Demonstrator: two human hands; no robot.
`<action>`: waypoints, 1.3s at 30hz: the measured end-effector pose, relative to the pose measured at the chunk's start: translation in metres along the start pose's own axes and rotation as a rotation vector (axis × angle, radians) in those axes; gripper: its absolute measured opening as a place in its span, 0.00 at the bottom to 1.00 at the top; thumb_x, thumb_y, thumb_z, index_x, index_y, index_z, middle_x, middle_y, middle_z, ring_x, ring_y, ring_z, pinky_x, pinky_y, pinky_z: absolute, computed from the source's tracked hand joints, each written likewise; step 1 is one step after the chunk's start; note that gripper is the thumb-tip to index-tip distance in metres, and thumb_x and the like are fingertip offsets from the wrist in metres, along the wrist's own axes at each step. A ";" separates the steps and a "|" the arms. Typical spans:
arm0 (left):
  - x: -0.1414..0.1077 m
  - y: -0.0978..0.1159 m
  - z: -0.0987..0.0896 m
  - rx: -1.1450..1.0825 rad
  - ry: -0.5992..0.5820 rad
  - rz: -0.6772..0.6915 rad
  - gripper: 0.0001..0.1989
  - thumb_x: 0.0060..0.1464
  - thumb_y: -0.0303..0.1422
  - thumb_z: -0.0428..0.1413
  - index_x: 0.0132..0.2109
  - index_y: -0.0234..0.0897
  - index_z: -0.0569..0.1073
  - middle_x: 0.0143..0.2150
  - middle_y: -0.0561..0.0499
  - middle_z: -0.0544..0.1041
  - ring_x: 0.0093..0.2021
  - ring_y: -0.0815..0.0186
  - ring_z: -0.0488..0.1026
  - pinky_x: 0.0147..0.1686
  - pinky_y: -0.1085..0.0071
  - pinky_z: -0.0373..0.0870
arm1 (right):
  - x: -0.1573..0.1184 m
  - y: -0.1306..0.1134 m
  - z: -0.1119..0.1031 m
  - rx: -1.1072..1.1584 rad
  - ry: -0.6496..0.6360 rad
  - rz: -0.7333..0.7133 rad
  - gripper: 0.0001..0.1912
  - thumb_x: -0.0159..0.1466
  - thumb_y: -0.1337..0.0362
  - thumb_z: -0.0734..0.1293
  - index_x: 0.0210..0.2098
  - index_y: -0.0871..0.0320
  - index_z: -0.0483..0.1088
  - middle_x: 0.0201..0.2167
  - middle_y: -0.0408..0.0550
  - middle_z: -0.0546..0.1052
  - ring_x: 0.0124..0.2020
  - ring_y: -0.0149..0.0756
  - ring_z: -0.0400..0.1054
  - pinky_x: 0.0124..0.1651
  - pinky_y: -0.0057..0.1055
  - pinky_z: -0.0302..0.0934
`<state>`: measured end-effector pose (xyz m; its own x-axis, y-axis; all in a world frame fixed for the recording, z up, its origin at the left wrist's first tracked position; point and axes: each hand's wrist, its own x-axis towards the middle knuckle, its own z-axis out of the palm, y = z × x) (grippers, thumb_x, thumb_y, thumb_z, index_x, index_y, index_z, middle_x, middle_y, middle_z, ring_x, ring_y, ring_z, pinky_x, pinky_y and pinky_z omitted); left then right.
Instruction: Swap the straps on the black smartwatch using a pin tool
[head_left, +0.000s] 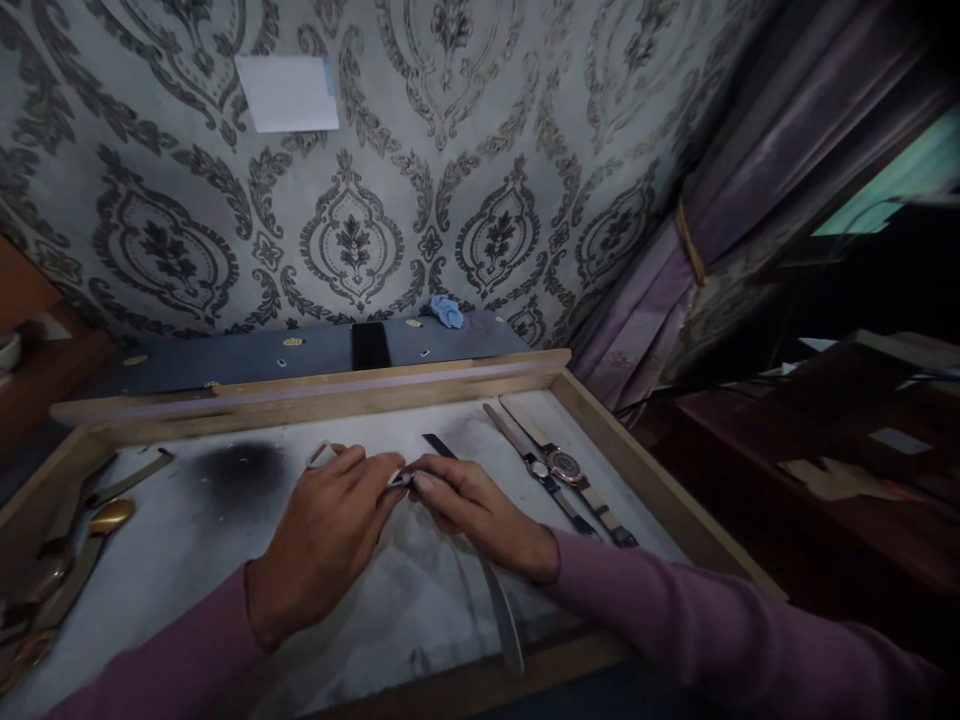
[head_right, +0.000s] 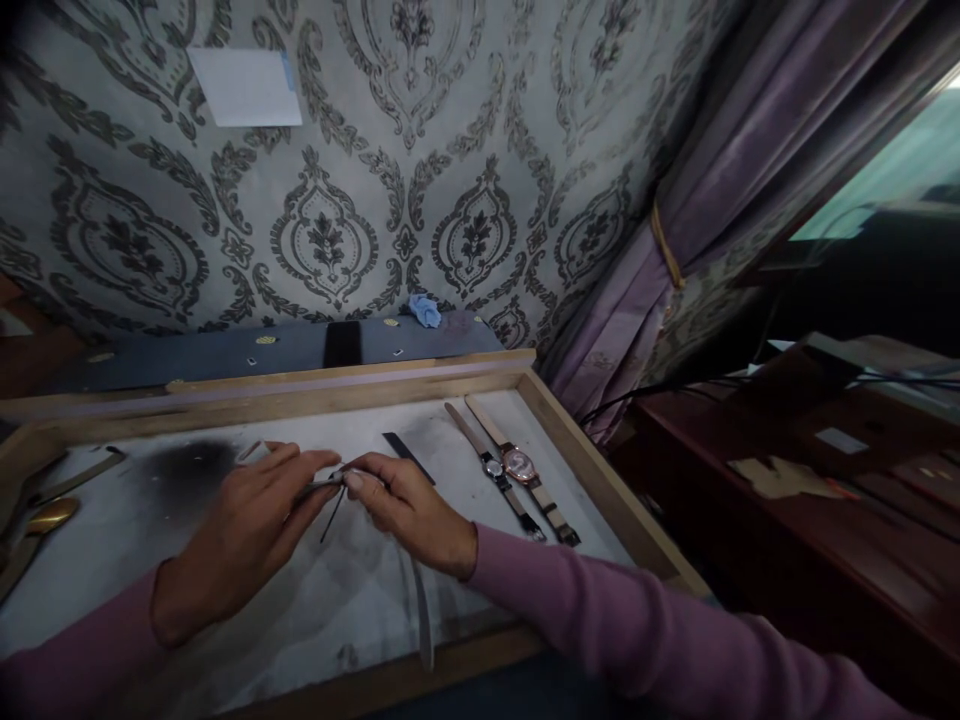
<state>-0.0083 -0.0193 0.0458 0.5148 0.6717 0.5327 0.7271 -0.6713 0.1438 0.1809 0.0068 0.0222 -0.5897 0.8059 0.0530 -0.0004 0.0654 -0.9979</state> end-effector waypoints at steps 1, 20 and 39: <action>0.001 0.002 -0.002 0.019 0.020 0.030 0.08 0.66 0.27 0.45 0.46 0.36 0.68 0.31 0.50 0.74 0.32 0.62 0.68 0.35 0.64 0.64 | -0.002 -0.003 0.000 -0.079 0.017 -0.054 0.20 0.68 0.49 0.60 0.41 0.61 0.70 0.21 0.37 0.59 0.21 0.26 0.54 0.24 0.25 0.50; 0.000 0.011 -0.018 0.117 0.361 0.196 0.10 0.60 0.21 0.53 0.35 0.40 0.72 0.25 0.56 0.74 0.30 0.67 0.67 0.43 0.58 0.65 | -0.017 -0.020 -0.006 -0.717 0.302 -0.756 0.13 0.65 0.69 0.67 0.49 0.55 0.68 0.41 0.52 0.76 0.42 0.38 0.73 0.44 0.34 0.70; 0.004 0.008 -0.008 -0.136 0.061 -0.053 0.09 0.66 0.31 0.48 0.41 0.39 0.73 0.31 0.51 0.74 0.34 0.63 0.64 0.38 0.63 0.60 | -0.009 -0.025 -0.012 -0.544 0.206 -0.564 0.09 0.64 0.60 0.68 0.39 0.61 0.75 0.33 0.51 0.78 0.34 0.35 0.74 0.37 0.32 0.72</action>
<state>-0.0041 -0.0243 0.0558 0.4458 0.6900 0.5702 0.6822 -0.6743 0.2827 0.1964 0.0050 0.0473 -0.4576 0.6549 0.6014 0.1706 0.7285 -0.6635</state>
